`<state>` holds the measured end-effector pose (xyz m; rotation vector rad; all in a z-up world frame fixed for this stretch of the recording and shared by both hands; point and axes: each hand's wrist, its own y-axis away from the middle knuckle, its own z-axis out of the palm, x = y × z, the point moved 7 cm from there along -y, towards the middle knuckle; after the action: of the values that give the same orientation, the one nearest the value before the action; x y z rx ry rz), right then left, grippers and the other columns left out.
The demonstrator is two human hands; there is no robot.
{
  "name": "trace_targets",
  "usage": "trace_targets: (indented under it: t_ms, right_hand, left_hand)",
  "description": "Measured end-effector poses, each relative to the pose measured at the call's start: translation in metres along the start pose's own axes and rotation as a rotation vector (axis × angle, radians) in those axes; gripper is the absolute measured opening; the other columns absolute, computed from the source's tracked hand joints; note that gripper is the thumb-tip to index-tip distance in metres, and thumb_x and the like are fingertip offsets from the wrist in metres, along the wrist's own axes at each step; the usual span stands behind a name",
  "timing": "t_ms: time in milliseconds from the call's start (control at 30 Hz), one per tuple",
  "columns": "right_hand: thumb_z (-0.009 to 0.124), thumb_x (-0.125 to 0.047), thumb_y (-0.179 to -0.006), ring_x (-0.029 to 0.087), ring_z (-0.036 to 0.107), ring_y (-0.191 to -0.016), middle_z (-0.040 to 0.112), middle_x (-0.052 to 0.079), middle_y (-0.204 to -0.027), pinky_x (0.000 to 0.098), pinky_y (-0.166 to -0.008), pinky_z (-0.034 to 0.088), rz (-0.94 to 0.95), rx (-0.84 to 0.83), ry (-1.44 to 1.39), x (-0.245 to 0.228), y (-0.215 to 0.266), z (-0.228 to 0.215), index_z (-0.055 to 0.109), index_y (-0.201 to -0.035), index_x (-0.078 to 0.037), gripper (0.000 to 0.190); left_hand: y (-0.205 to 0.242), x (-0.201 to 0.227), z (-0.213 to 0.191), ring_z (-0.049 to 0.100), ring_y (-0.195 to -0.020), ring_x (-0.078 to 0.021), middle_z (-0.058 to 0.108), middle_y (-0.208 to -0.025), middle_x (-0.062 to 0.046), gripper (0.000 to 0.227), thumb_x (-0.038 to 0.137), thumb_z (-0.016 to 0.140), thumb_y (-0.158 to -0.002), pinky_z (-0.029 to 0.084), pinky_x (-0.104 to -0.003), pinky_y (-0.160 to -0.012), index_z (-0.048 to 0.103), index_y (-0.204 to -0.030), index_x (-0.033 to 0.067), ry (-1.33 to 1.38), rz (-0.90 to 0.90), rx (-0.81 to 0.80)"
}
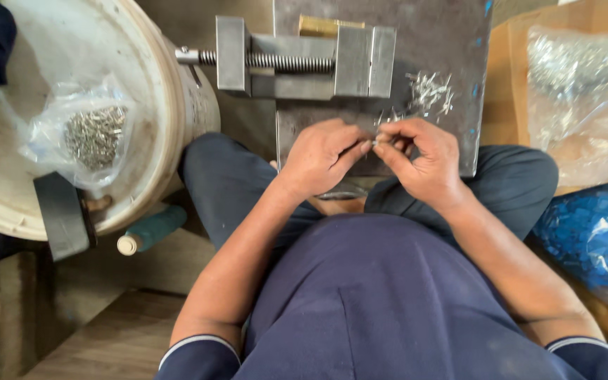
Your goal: The person sits on the floor and uses a bench vise to bend small metal pins. They pick up pins from a pile, insert them into the vise jaws, tighten the vise to bend the pins, and then remove them.
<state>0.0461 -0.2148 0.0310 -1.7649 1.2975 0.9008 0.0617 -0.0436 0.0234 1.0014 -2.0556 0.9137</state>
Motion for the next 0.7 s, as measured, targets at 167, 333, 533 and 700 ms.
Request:
trace_targets:
  t_ms: [167, 333, 533, 700]
  right_hand:
    - [0.079, -0.005, -0.094, 0.015, 0.065, -0.084, 0.070, 0.007, -0.098, 0.0268, -0.074, 0.052, -0.050, -0.058, -0.032, -0.012, -0.010, 0.002, 0.070, -0.102, -0.002, 0.012]
    - [0.075, -0.003, -0.098, 0.017, 0.065, -0.083, 0.069, 0.008, -0.099, 0.0285, -0.074, 0.052, -0.099, -0.009, 0.057, -0.032, -0.024, -0.006, 0.068, -0.102, -0.001, 0.008]
    - [0.076, -0.004, -0.104, 0.018, 0.069, -0.083, 0.069, 0.011, -0.102, 0.0283, -0.071, 0.054, -0.192, 0.033, 0.316, -0.056, -0.058, -0.018, 0.068, -0.107, -0.001, 0.009]
    - [0.076, -0.005, -0.104, 0.018, 0.069, -0.080, 0.070, 0.012, -0.100, 0.0288, -0.068, 0.055, -0.200, -0.014, 0.399, -0.063, -0.068, -0.009, 0.069, -0.106, -0.001, 0.009]
  left_hand:
    - [0.002, -0.006, -0.003, 0.064, -0.081, -0.0310, 0.065, -0.083, -0.010, 0.017, 0.025, 0.065, -0.101, 0.049, -0.042, -0.071, 0.070, -0.102, 0.0082, 0.170, -0.046, -0.033]
    - [0.005, -0.013, -0.007, 0.065, -0.077, -0.0259, 0.065, -0.083, -0.009, 0.025, 0.028, 0.067, -0.099, 0.051, -0.037, -0.070, 0.070, -0.112, 0.0070, 0.290, -0.138, -0.005]
    - [0.008, -0.011, -0.012, 0.066, -0.076, -0.0237, 0.066, -0.083, -0.009, 0.031, 0.031, 0.072, -0.093, 0.053, -0.036, -0.069, 0.070, -0.112, 0.0067, 0.279, -0.135, 0.016]
    - [0.010, -0.010, -0.015, 0.067, -0.079, -0.0252, 0.067, -0.083, -0.009, 0.028, 0.030, 0.073, -0.094, 0.053, -0.038, -0.071, 0.070, -0.110, 0.0070, 0.253, -0.092, 0.040]
